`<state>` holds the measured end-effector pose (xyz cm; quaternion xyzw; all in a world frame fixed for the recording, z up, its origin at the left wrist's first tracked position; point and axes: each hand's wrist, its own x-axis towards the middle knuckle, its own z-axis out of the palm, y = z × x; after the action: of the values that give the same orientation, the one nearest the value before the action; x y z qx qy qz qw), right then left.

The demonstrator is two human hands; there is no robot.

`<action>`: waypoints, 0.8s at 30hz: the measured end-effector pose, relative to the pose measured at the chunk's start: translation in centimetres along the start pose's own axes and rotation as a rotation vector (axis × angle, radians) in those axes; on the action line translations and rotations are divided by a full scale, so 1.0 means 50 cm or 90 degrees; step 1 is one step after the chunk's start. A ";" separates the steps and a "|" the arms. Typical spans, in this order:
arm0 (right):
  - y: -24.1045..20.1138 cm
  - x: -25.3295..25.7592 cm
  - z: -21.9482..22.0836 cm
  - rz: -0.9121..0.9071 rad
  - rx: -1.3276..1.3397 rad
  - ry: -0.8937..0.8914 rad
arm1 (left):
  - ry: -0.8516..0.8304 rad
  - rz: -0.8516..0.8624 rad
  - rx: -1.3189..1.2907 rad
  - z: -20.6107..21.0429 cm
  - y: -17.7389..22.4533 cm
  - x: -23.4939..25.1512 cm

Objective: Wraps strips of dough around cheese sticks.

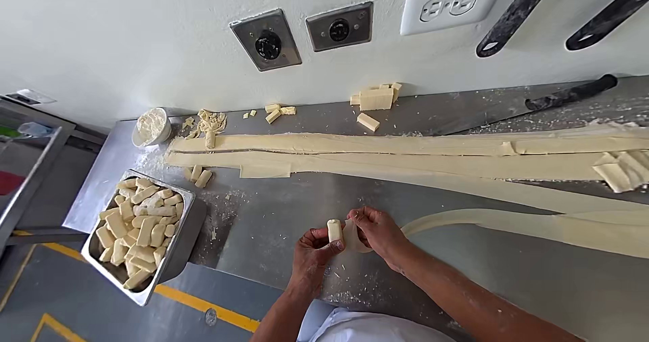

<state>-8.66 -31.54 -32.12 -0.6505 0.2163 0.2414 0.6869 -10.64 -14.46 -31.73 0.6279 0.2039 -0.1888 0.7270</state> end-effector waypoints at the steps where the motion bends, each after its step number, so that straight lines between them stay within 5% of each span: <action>1: -0.001 0.001 -0.003 -0.009 -0.047 -0.005 | 0.003 0.011 0.015 -0.002 0.000 0.001; 10: -0.018 0.014 -0.005 0.089 -0.131 -0.272 | 0.020 0.089 0.089 -0.040 -0.007 -0.011; 16: -0.025 0.015 0.001 0.065 -0.240 -0.301 | 0.056 0.330 0.290 -0.049 -0.058 -0.009; 24: -0.023 0.003 -0.006 0.015 -0.289 -0.329 | -0.043 0.224 0.135 -0.054 -0.071 -0.034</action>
<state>-7.84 -31.86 -31.31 -0.7018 -0.0166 0.4477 0.5539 -14.13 -12.23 -34.15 0.7198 0.0455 -0.1006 0.6853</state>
